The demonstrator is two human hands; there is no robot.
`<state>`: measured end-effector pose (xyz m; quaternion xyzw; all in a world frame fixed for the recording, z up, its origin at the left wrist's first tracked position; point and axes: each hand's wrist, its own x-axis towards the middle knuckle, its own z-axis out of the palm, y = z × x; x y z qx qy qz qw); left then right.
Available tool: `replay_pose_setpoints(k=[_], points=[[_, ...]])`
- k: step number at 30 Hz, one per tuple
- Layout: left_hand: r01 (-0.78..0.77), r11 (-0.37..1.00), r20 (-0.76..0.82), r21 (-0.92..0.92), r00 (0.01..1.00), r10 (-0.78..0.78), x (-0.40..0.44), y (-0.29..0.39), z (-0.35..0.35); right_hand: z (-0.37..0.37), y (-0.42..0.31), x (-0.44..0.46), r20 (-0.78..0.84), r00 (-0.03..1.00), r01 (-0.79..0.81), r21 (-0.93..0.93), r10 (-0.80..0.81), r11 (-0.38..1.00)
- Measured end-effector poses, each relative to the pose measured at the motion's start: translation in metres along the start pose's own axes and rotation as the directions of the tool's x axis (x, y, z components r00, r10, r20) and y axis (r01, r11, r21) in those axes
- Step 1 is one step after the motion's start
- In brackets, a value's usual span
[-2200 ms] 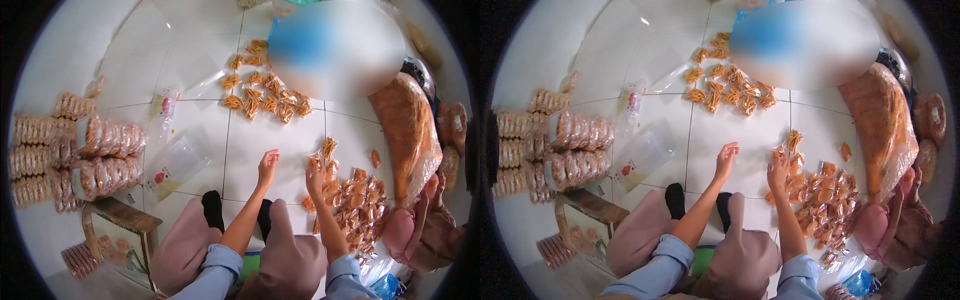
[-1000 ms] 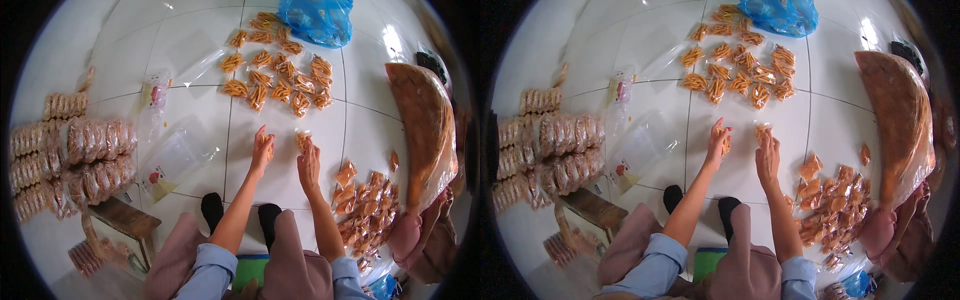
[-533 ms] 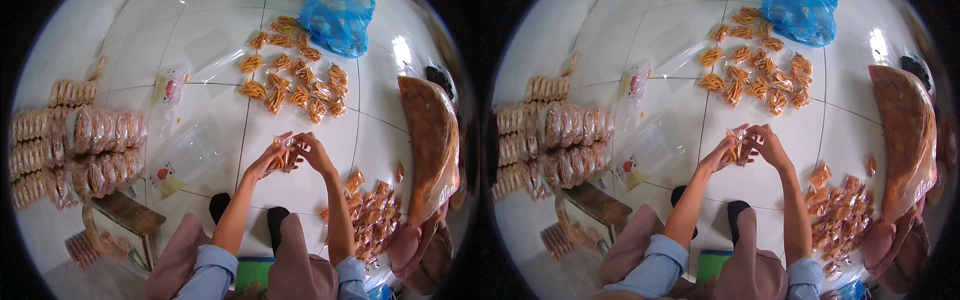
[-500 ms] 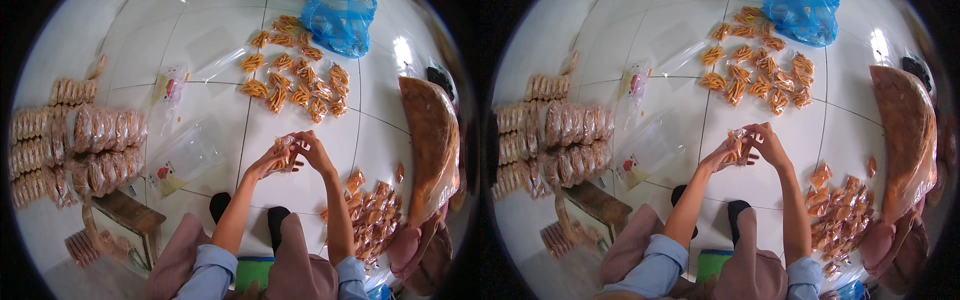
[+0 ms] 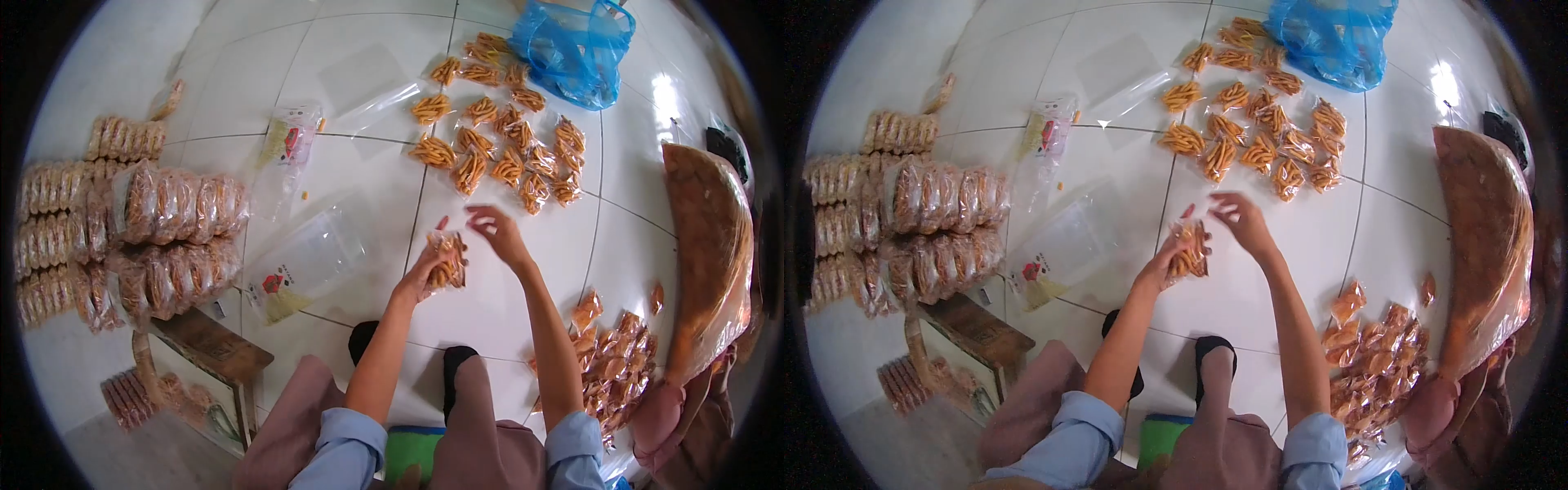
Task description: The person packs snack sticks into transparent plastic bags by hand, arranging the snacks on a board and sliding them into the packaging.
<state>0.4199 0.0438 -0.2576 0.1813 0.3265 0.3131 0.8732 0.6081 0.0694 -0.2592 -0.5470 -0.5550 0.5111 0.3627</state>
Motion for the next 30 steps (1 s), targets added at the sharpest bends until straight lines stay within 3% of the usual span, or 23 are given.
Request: replay_pose_setpoints(k=[2,3,4,6,7,10,12,14,15,17,20,22,26,30], points=[[-0.064,0.996,-0.129,-0.069,0.99,0.055,0.002,0.002,-0.016,0.007,-0.004,0.025,-0.353,0.935,-0.125,-0.269,0.023,0.955],[-0.094,0.993,-0.16,-0.077,0.984,0.081,-0.002,0.009,-0.016,0.013,-0.005,0.034,-0.398,0.906,-0.016,-0.376,-0.145,0.927],[-0.101,0.992,-0.166,-0.079,0.982,0.087,-0.002,0.009,-0.02,0.018,-0.006,0.042,-0.39,0.909,-0.011,-0.375,-0.147,0.927],[-0.237,0.962,-0.228,-0.137,0.952,0.202,-0.002,0.012,-0.024,0.031,-0.003,0.054,-0.157,0.887,0.123,-0.826,-0.434,0.55],[-0.257,0.957,-0.298,-0.132,0.931,0.209,-0.003,0.012,-0.025,0.034,0.002,0.054,-0.112,0.91,0.107,-0.867,-0.398,0.487],[-0.381,0.922,-0.427,-0.066,0.846,0.319,-0.01,0.013,-0.019,0.046,0.011,0.038,-0.175,0.917,0.094,-0.78,-0.36,0.619],[-0.396,0.915,-0.444,-0.073,0.835,0.325,-0.024,0.013,-0.012,0.05,0.005,0.019,-0.098,0.923,0.131,-0.831,-0.373,0.541],[-0.451,0.88,-0.492,-0.15,0.806,0.33,-0.035,0.009,-0.01,0.055,-0.006,-0.002,-0.145,0.934,0.121,-0.729,-0.325,0.673],[-0.448,0.88,-0.472,-0.155,0.816,0.333,-0.046,0.009,-0.008,0.054,-0.01,-0.011,-0.135,0.93,0.141,-0.73,-0.343,0.669],[-0.457,0.883,-0.47,-0.112,0.807,0.358,-0.066,0.014,0.003,0.051,-0.017,-0.022,-0.257,0.911,0.135,-0.552,-0.322,0.823],[-0.495,0.868,-0.465,-0.049,0.78,0.419,-0.097,0.035,0.027,0.057,-0.062,-0.038,-0.339,0.883,0.162,-0.431,-0.325,0.888],[-0.498,0.866,-0.467,-0.033,0.774,0.427,-0.124,0.048,0.034,0.059,-0.069,-0.049,-0.306,0.857,0.218,-0.513,-0.414,0.83],[-0.476,0.877,-0.418,0.071,0.784,0.459,-0.14,0.068,0.027,0.063,-0.056,-0.05,-0.142,0.935,0.19,-0.577,-0.326,0.794],[-0.441,0.893,-0.469,0.092,0.772,0.43,-0.131,0.054,0.015,0.084,-0.037,-0.054,-0.229,0.955,0.037,-0.538,-0.188,0.842]])
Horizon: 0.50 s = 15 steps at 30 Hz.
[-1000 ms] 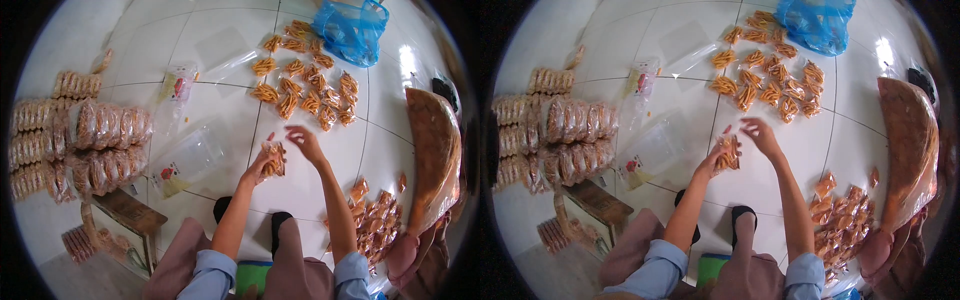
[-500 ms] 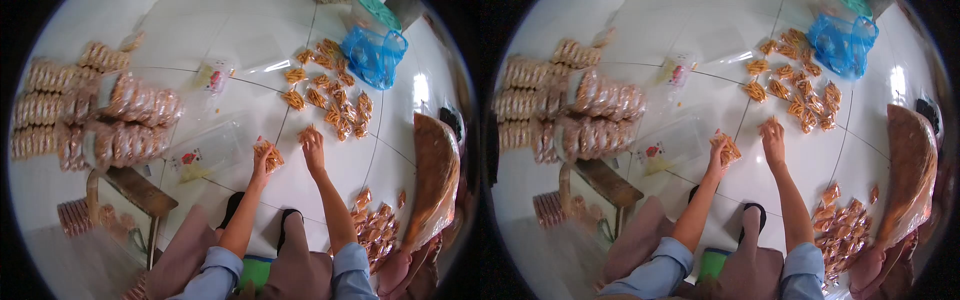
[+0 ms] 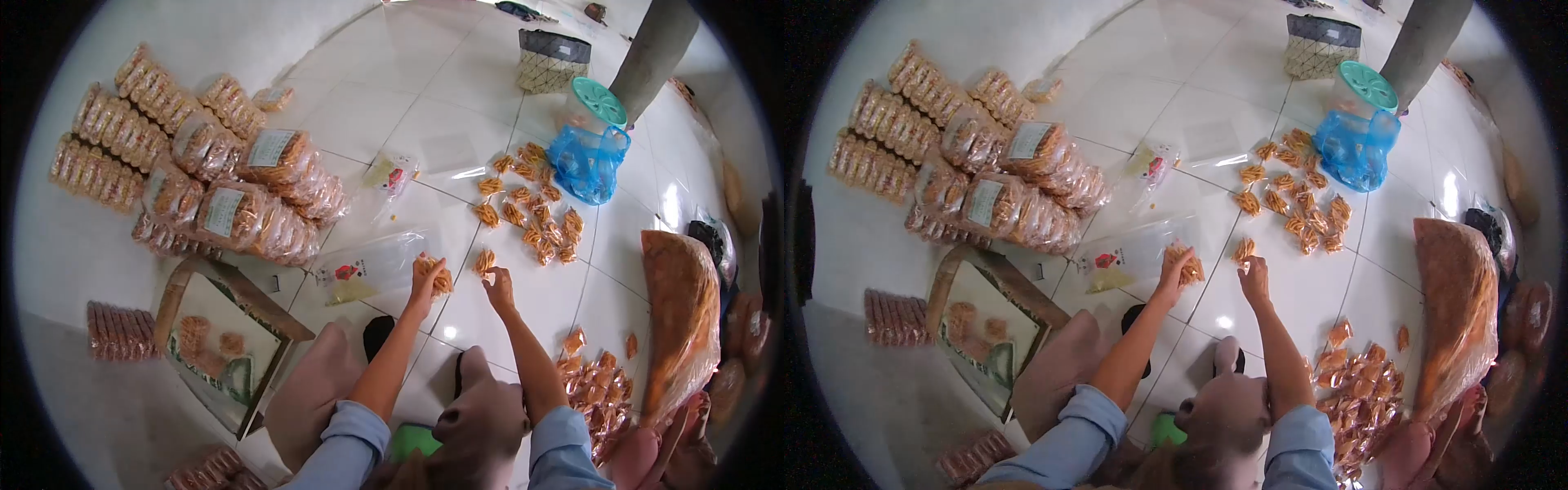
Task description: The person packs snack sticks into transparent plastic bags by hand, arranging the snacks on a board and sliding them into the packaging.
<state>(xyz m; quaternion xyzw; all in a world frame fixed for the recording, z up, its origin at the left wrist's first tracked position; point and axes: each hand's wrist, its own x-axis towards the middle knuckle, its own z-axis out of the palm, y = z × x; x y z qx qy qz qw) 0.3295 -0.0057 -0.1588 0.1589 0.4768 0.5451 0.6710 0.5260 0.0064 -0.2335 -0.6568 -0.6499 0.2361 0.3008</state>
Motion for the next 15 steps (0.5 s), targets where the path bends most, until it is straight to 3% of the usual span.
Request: replay_pose_setpoints(k=[2,4,5,6,8,10,12,14,15], points=[[0.039,0.997,-0.037,0.072,0.999,-0.037,0.02,-0.012,-0.002,0.019,0.014,0.013,0.006,1.0,0.016,-0.015,-0.016,1.0],[0.093,0.992,-0.05,0.086,0.995,-0.089,0.04,-0.025,-0.005,0.033,0.008,0.021,-0.066,0.993,-0.098,-0.051,0.095,0.994],[0.088,0.993,-0.051,0.072,0.995,-0.084,0.05,-0.033,-0.007,0.04,0.006,0.024,-0.043,0.994,-0.104,-0.183,0.098,0.978],[0.085,0.995,-0.055,0.062,0.995,-0.081,0.058,-0.04,-0.011,0.046,0.002,0.024,-0.018,0.993,-0.12,-0.185,0.119,0.975],[0.113,0.993,-0.068,0.042,0.992,-0.11,0.068,-0.047,-0.014,0.052,-0.008,0.028,-0.094,0.995,-0.067,-0.384,0.033,0.921],[0.127,0.992,-0.074,0.022,0.989,-0.125,0.074,-0.046,-0.017,0.063,-0.001,0.035,-0.132,0.991,-0.073,-0.373,0.026,0.925],[0.132,0.991,-0.03,-0.011,0.991,-0.132,0.071,-0.038,-0.017,0.061,0.006,0.044,-0.104,0.987,-0.145,-0.222,0.124,0.964],[0.097,0.995,0.005,-0.024,0.995,-0.097,0.062,-0.022,-0.016,0.04,0.003,0.049,-0.103,0.995,-0.006,-0.091,-0.003,0.996],[0.046,0.999,0.048,-0.006,0.998,-0.046,0.056,-0.012,-0.015,0.034,-0.011,0.054,-0.137,0.987,-0.073,0.059,0.081,0.996]])
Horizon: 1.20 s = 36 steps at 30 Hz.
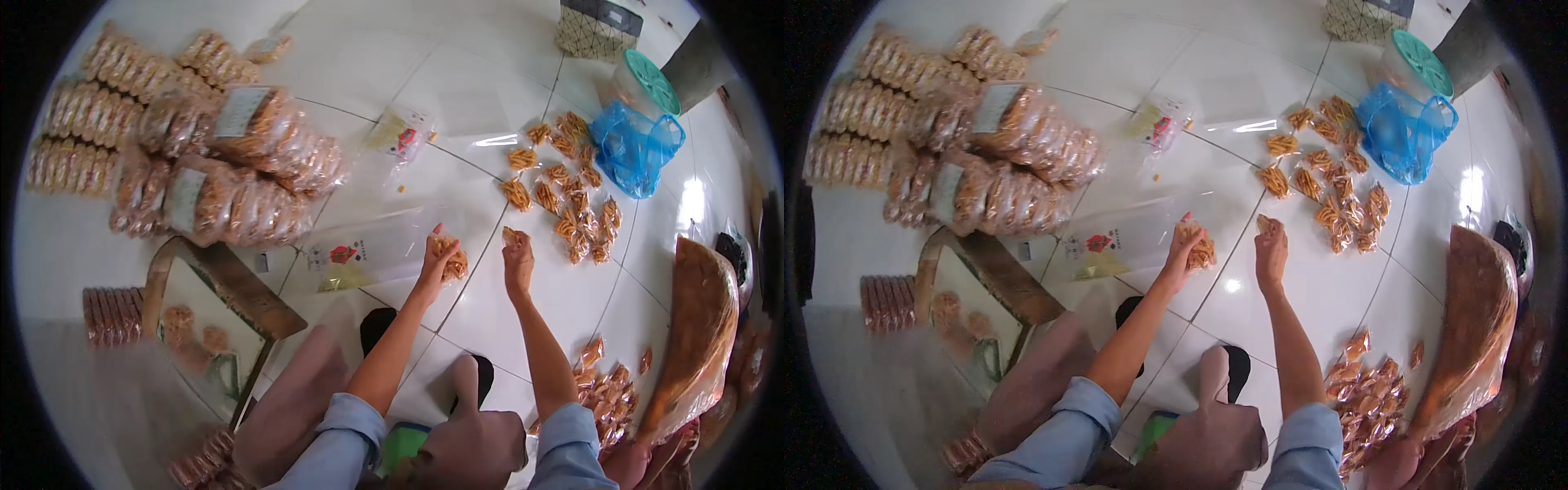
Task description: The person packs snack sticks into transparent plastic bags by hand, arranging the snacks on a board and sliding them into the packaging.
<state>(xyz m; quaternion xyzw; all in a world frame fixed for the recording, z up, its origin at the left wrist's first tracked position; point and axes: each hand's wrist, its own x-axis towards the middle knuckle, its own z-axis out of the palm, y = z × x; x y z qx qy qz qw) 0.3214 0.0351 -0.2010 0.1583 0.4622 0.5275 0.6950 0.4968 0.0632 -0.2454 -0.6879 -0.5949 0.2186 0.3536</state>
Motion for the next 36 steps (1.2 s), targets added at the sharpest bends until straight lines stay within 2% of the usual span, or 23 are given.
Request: replay_pose_setpoints(k=[1,2,4,5,7,8,9,11,12,13,14,15,17,18,21,23,25,27,28,29,33,35,36], points=[[-0.051,0.999,0.046,0.018,0.998,0.051,-0.009,0.01,0.002,-0.009,-0.016,0.003,-0.026,0.996,-0.081,0.141,0.085,0.987],[-0.075,0.997,0.051,0.021,0.996,0.074,-0.018,0.022,0.006,-0.02,-0.033,0.002,-0.033,0.997,-0.061,0.153,0.067,0.986],[-0.214,0.973,0.119,0.083,0.972,0.203,-0.042,0.054,0.017,-0.054,-0.093,-0.002,0.023,0.995,0.082,0.322,-0.095,0.943],[-0.25,0.965,0.128,0.083,0.963,0.238,-0.057,0.071,0.024,-0.071,-0.121,-0.005,0.007,0.992,0.116,0.335,-0.126,0.935],[-0.457,0.833,0.176,0.312,0.889,0.422,-0.088,0.105,0.038,-0.107,-0.179,-0.012,0.071,0.982,0.152,0.273,-0.177,0.95],[-0.488,0.817,0.188,0.307,0.873,0.451,-0.104,0.121,0.041,-0.129,-0.211,-0.015,0.125,0.967,0.171,0.32,-0.221,0.932],[-0.646,0.666,0.293,0.373,0.763,0.577,-0.114,0.134,0.041,-0.135,-0.225,-0.016,0.105,0.963,0.203,0.326,-0.248,0.923],[-0.798,0.456,0.412,0.394,0.597,0.689,-0.146,0.165,0.047,-0.145,-0.252,-0.018,0.195,0.902,0.32,0.294,-0.385,0.9],[-0.846,0.254,0.494,0.468,0.489,0.719,-0.166,0.18,0.051,-0.171,-0.296,-0.037,0.273,0.904,0.287,0.183,-0.329,0.94],[-0.853,0.041,0.572,0.52,0.384,0.724,-0.186,0.193,0.052,-0.176,-0.314,-0.049,0.259,0.897,0.319,0.18,-0.358,0.931],[-0.821,-0.081,0.621,0.565,0.359,0.696,-0.205,0.202,0.049,-0.179,-0.329,-0.058,0.293,0.879,0.325,0.207,-0.376,0.923],[-0.823,-0.098,0.613,0.559,0.332,0.717,-0.22,0.208,0.046,-0.179,-0.342,-0.065,0.329,0.857,0.332,0.234,-0.396,0.914],[-0.741,-0.247,0.646,0.624,0.312,0.696,-0.245,0.216,0.039,-0.175,-0.357,-0.077,0.356,0.817,0.415,0.184,-0.453,0.891],[-0.692,-0.348,0.646,0.632,0.223,0.73,-0.253,0.219,0.036,-0.176,-0.368,-0.084,0.36,0.821,0.406,0.176,-0.442,0.897],[-0.648,-0.401,0.659,0.648,0.212,0.722,-0.272,0.225,0.023,-0.178,-0.391,-0.101,0.438,0.813,0.333,0.192,-0.384,0.923],[-0.632,-0.408,0.658,0.659,0.221,0.72,-0.274,0.225,0.015,-0.17,-0.392,-0.109,0.438,0.78,0.29,0.382,-0.448,0.878],[-0.613,-0.424,0.664,0.667,0.23,0.712,-0.269,0.23,0.011,-0.17,-0.398,-0.111,0.444,0.756,0.37,0.317,-0.481,0.873],[-0.722,-0.311,0.606,0.618,0.184,0.774,-0.265,0.229,0.008,-0.168,-0.4,-0.115,0.468,0.721,0.355,0.385,-0.511,0.852],[-0.713,-0.37,0.606,0.595,0.096,0.79,-0.265,0.229,0.007,-0.164,-0.399,-0.113,0.465,0.719,0.307,0.454,-0.517,0.836],[-0.705,-0.373,0.605,0.603,0.101,0.789,-0.264,0.231,0.005,-0.158,-0.397,-0.11,0.469,0.714,0.303,0.462,-0.52,0.833],[-0.66,-0.281,0.562,0.697,0.258,0.786,-0.286,0.24,0.001,-0.135,-0.393,-0.117,0.423,0.731,0.281,0.527,-0.535,0.802],[-0.63,-0.532,0.719,0.565,0.06,0.693,-0.288,0.246,-0.008,-0.128,-0.4,-0.124,0.389,0.741,0.298,0.539,-0.547,0.788],[-0.533,-0.578,0.732,0.618,0.124,0.67,-0.296,0.249,-0.012,-0.124,-0.403,-0.127,0.387,0.728,0.263,0.604,-0.566,0.752]])
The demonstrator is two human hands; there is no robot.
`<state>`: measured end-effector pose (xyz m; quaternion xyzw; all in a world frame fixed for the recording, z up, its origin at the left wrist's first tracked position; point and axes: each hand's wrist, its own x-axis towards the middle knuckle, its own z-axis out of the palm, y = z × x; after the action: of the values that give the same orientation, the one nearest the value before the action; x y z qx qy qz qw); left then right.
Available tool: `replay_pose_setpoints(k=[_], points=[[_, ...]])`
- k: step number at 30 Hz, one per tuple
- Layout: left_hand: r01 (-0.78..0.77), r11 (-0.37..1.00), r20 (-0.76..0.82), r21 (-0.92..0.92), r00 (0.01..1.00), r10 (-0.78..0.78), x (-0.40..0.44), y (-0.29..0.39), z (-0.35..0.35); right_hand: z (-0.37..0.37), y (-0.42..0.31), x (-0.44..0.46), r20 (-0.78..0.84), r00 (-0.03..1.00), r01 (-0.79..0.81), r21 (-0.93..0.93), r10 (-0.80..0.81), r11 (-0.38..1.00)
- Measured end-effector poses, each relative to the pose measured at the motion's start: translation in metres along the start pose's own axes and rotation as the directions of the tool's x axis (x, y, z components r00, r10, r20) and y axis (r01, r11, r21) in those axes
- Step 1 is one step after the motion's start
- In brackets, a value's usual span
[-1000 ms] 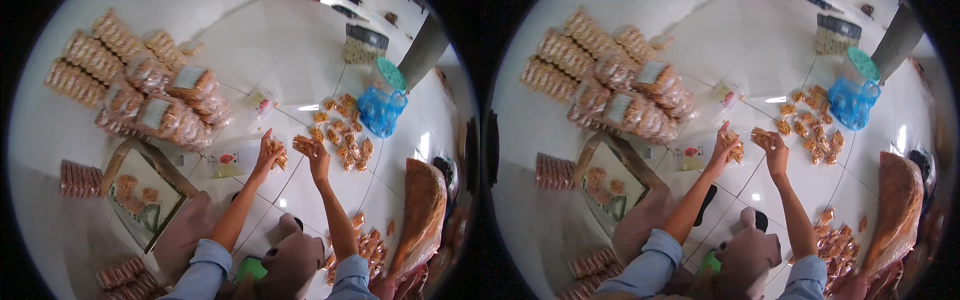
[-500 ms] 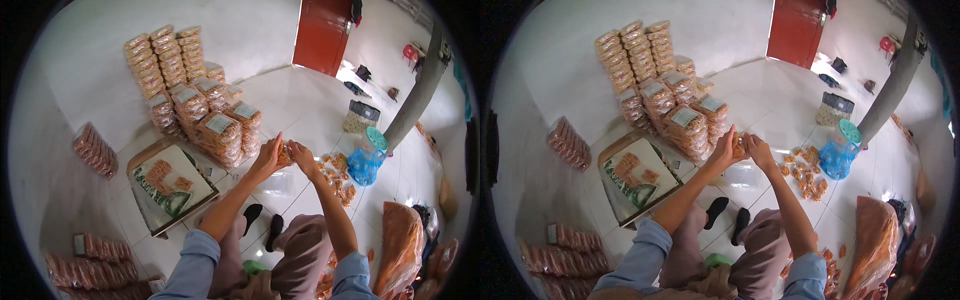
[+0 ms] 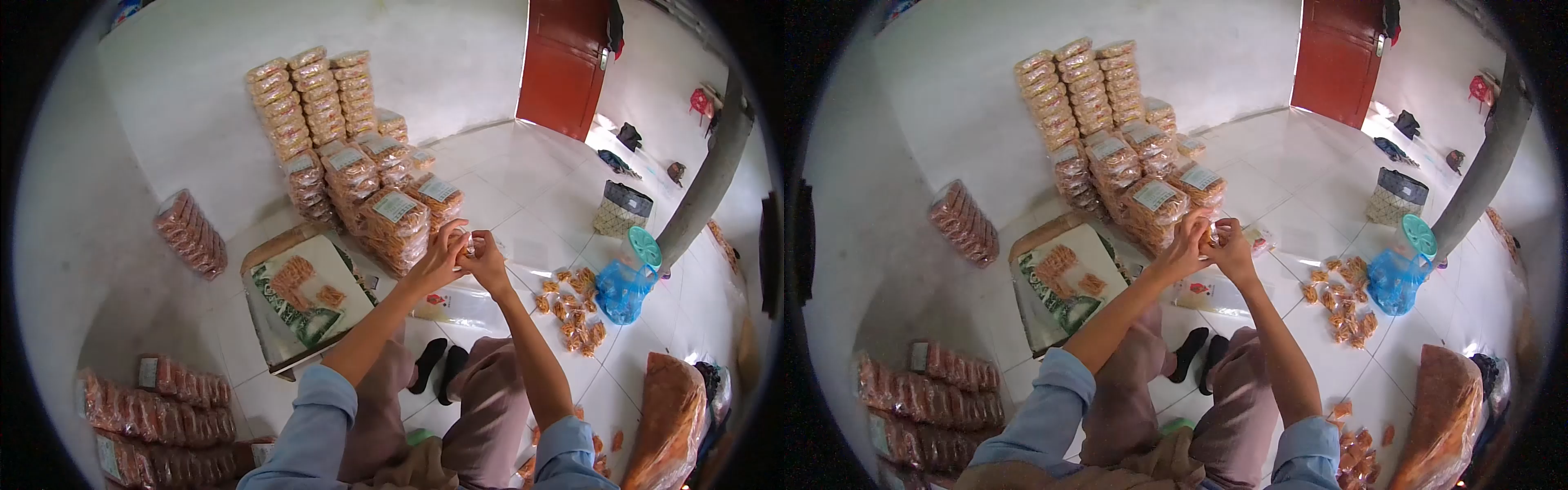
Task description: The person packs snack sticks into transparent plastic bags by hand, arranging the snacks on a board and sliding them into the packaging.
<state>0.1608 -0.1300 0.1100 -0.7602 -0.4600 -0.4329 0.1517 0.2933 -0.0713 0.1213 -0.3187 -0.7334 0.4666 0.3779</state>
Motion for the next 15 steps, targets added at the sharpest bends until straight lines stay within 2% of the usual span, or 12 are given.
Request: replay_pose_setpoints(k=[1,3,5,7,9,11,12,13,14,15], points=[[-0.003,1.0,-0.003,0.011,1.0,0.003,0.0,-0.003,-0.006,0.005,0.0,0.003,0.012,1.0,0.021,0.077,-0.022,0.997],[0.022,0.998,0.059,-0.062,0.998,-0.019,0.003,-0.004,-0.026,0.017,-0.002,0.01,0.025,0.996,0.086,0.097,-0.089,0.992],[-0.001,1.0,0.057,0.025,0.998,-0.001,-0.001,0.0,-0.053,0.032,-0.004,0.008,0.058,0.988,0.133,0.124,-0.141,0.983],[-0.031,1.0,0.17,0.002,0.985,0.03,-0.006,0.001,-0.081,0.051,-0.033,-0.002,-0.036,0.956,0.293,0.044,-0.291,0.955],[-0.045,0.999,0.131,-0.027,0.99,0.048,-0.015,-0.002,-0.098,0.072,-0.047,-0.01,-0.06,0.947,0.32,0.068,-0.316,0.945],[0.049,0.988,-0.015,0.146,0.999,-0.048,-0.029,0.0,-0.11,0.093,-0.053,-0.017,-0.12,0.949,0.308,0.143,-0.292,0.941],[0.142,0.965,-0.106,0.219,0.987,-0.121,-0.036,-0.001,-0.114,0.105,-0.044,-0.013,-0.12,0.919,0.392,0.18,-0.375,0.902],[0.154,0.958,-0.116,0.243,0.985,-0.129,-0.041,0.001,-0.115,0.115,-0.049,-0.017,-0.101,0.916,0.401,0.196,-0.389,0.895],[0.462,0.885,-0.397,0.05,0.823,-0.407,-0.045,0.005,-0.114,0.125,-0.054,-0.023,-0.123,0.927,0.375,0.222,-0.355,0.9],[0.648,0.73,-0.579,-0.22,0.516,-0.632,-0.048,0.005,-0.114,0.134,-0.059,-0.026,-0.147,0.935,0.351,0.248,-0.323,0.903]])
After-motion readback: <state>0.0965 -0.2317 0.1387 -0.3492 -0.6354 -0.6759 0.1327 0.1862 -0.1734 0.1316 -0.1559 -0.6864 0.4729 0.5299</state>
